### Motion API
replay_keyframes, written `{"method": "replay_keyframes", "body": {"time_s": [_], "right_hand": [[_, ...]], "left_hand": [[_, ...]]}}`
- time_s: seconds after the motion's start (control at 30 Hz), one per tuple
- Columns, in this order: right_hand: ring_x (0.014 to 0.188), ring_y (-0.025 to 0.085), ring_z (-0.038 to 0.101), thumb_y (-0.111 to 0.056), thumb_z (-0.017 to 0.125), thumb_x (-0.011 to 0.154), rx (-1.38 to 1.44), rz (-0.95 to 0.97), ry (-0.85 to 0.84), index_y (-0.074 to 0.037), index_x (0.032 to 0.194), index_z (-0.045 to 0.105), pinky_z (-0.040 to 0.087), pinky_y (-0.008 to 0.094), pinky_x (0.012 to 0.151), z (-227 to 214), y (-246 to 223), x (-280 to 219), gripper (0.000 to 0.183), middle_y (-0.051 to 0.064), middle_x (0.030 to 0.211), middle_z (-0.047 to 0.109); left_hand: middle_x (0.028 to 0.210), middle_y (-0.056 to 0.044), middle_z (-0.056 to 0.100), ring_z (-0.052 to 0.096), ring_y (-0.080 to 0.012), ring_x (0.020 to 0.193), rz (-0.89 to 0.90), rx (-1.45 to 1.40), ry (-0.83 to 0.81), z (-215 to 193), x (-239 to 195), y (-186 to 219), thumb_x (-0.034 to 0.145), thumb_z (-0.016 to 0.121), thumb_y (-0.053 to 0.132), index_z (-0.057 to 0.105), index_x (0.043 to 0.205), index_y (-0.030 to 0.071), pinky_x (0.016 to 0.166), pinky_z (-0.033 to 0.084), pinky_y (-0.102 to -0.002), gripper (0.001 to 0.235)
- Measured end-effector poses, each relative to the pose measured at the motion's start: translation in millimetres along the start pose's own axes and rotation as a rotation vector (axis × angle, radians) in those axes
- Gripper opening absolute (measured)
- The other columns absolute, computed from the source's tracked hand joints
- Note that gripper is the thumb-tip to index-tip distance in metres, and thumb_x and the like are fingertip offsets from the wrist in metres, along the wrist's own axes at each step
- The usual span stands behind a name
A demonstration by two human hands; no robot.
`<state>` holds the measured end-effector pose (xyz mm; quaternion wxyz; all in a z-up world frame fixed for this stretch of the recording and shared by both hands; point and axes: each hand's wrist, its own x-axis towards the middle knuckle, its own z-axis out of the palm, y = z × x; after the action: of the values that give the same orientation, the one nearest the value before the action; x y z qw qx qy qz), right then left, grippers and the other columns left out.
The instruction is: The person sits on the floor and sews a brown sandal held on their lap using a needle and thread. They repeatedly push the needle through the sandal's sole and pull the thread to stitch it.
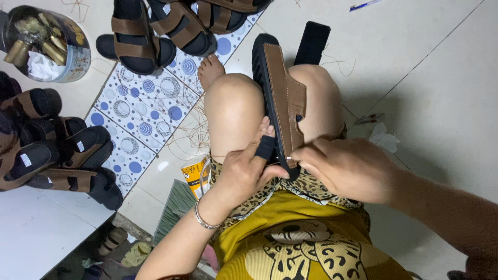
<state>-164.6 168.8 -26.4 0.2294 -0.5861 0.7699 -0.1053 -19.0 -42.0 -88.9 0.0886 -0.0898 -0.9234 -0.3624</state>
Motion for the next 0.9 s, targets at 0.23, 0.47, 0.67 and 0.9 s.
{"method": "replay_keyframes", "body": {"time_s": [0.23, 0.47, 0.67, 0.9], "right_hand": [[0.028, 0.011, 0.047, -0.025, 0.05, 0.105, 0.507, 0.268, -0.297, -0.016, 0.121, 0.057, 0.04, 0.027, 0.03, 0.6, 5.2, 18.0, 0.021, 0.003, 0.06, 0.063], [0.044, 0.028, 0.067, -0.021, 0.059, 0.099, 0.454, 0.086, 0.04, -0.012, 0.131, 0.053, 0.053, 0.037, 0.039, 11.2, 10.2, -1.2, 0.033, 0.013, 0.074, 0.071], [0.038, 0.022, 0.064, -0.015, 0.066, 0.093, 0.375, -0.006, 0.215, -0.017, 0.138, 0.051, 0.055, 0.033, 0.037, 19.2, 5.6, -10.6, 0.047, 0.011, 0.084, 0.074], [0.047, 0.017, 0.059, -0.026, 0.048, 0.097, -0.042, 0.183, -0.491, -0.051, 0.154, 0.034, 0.049, 0.04, 0.043, -39.0, 23.8, -33.5, 0.064, -0.006, 0.058, 0.057]], "left_hand": [[0.14, -0.031, 0.059, 0.077, -0.0371, 0.088, -0.075, -0.063, 0.13, -11.4, 10.1, 20.6, 0.085, 0.076, 0.043, 0.054, 0.14, -0.006, 0.067, 0.064, -0.044, 0.078], [0.099, -0.029, 0.069, 0.072, -0.0255, 0.063, -0.318, -1.362, 0.219, -29.8, -8.0, 30.4, 0.092, 0.068, 0.004, 0.07, 0.099, -0.011, 0.052, 0.062, -0.032, 0.017], [0.081, -0.021, 0.07, 0.071, -0.026, 0.058, -0.445, -0.612, -0.016, -11.5, -1.9, 40.1, 0.096, 0.065, 0.006, 0.07, 0.093, -0.004, 0.045, 0.059, -0.029, 0.012], [0.089, -0.009, 0.071, 0.068, -0.0254, 0.067, -0.431, -0.264, 0.03, -33.6, -4.5, 35.6, 0.101, 0.061, 0.016, 0.059, 0.123, 0.007, 0.067, 0.057, -0.037, 0.025]]}}
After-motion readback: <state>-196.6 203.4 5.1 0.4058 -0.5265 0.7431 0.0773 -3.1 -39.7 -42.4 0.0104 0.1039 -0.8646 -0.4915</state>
